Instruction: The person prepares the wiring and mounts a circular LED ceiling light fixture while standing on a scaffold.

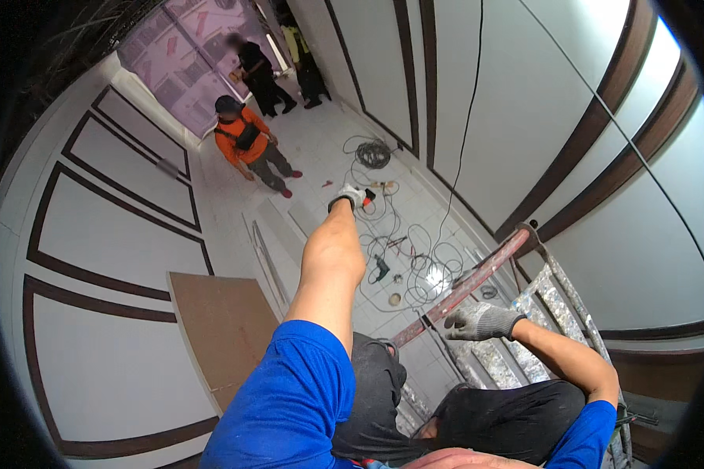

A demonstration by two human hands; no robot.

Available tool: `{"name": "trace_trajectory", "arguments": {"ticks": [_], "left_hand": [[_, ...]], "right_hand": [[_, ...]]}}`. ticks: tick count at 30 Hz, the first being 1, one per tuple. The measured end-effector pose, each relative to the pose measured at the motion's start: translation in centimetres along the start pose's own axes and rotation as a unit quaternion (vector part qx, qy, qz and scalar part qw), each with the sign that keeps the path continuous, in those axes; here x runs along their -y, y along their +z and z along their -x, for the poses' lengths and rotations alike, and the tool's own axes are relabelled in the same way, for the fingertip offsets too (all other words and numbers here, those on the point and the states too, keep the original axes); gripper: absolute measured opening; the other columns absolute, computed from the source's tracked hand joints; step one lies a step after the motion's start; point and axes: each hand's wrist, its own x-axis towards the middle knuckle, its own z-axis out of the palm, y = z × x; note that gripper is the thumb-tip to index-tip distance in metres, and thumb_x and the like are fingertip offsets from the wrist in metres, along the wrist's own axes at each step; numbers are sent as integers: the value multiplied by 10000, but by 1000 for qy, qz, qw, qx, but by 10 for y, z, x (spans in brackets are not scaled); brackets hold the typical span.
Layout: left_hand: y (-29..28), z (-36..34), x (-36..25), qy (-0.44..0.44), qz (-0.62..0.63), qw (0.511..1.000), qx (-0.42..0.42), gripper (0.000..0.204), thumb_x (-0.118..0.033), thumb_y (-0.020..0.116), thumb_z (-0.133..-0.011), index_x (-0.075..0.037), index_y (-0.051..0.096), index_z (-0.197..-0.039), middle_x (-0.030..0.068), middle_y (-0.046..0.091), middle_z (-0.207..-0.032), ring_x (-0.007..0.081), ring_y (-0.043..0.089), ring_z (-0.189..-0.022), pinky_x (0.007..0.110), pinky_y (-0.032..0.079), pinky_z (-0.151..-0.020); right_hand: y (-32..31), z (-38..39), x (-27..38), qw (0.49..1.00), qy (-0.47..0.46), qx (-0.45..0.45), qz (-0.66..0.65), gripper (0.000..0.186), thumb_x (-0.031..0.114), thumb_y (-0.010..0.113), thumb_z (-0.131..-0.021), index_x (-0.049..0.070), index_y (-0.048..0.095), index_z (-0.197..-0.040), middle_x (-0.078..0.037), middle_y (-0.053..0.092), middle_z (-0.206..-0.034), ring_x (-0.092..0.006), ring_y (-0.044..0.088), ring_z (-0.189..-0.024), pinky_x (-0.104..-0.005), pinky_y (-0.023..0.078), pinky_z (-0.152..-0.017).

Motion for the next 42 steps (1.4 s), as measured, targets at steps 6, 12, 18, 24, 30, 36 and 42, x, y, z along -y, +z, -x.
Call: {"name": "trace_trajectory", "arguments": {"ticks": [6, 12, 18, 24, 30, 36, 42], "left_hand": [[-14, -17, 35, -7, -22, 999, 26, 754, -453, 620, -921, -24, 409, -1504, 226, 710, -1113, 304, 703, -791, 464, 558, -719], [-24, -8, 42, -23, -29, 999, 35, 706, -511, 550, -949, -15, 460, -1443, 253, 711, -1015, 315, 679, -747, 481, 528, -642], [-23, -2, 40, -6, 22, 996, 88, 590, -494, 487, -1002, 15, 589, -1281, 223, 709, -970, 353, 716, -815, 501, 559, -680], [-24, -17, 31, -47, 42, 994, 86, 585, -536, 505, -1017, -61, 573, -1351, 139, 675, -1079, 306, 712, -888, 481, 567, -761], [-14, 0, 6, -31, 118, 988, 98, 618, -549, 504, -1009, -60, 571, -1382, 145, 697, -1089, 271, 716, -873, 454, 556, -718], [-20, 12, -4, -28, 134, 986, 93, 573, -522, 528, -992, -35, 624, -1280, 125, 673, -932, 270, 705, -793, 461, 536, -654], [-23, 12, -4, -61, 174, 980, 78, 458, -505, 573, -970, -48, 587, -955, 86, 610, -789, 242, 660, -699, 442, 512, -614]], "right_hand": [[5, 1, -7, 1000, -9, -9, 2, 574, 558, 547, -1001, 74, 667, -1286, -188, 733, -1153, -376, 690, -1100, -478, 528, -957], [-2, 9, -8, 999, 29, 2, -29, 553, 543, 547, -998, 79, 658, -1277, -171, 736, -1133, -365, 697, -1079, -471, 533, -946], [0, 4, 1, 998, 24, -22, -51, 445, 485, 574, -975, 114, 727, -1165, -184, 749, -1029, -375, 719, -979, -470, 553, -885], [-1, 1, 5, 999, 7, -23, -46, 458, 493, 578, -973, 111, 718, -1182, -185, 746, -1044, -375, 717, -992, -473, 552, -885], [2, 6, -2, 998, 29, -14, -45, 505, 516, 582, -971, 92, 697, -1221, -177, 749, -1076, -371, 715, -1026, -476, 552, -891], [-4, 7, 4, 999, 43, 15, -30, 464, 495, 579, -973, 85, 722, -1138, -180, 749, -1030, -383, 715, -978, -483, 550, -871], [0, 9, 1, 999, 22, -22, -42, 445, 464, 587, -965, 95, 707, -1182, -178, 746, -1025, -376, 715, -981, -481, 546, -877]]}}
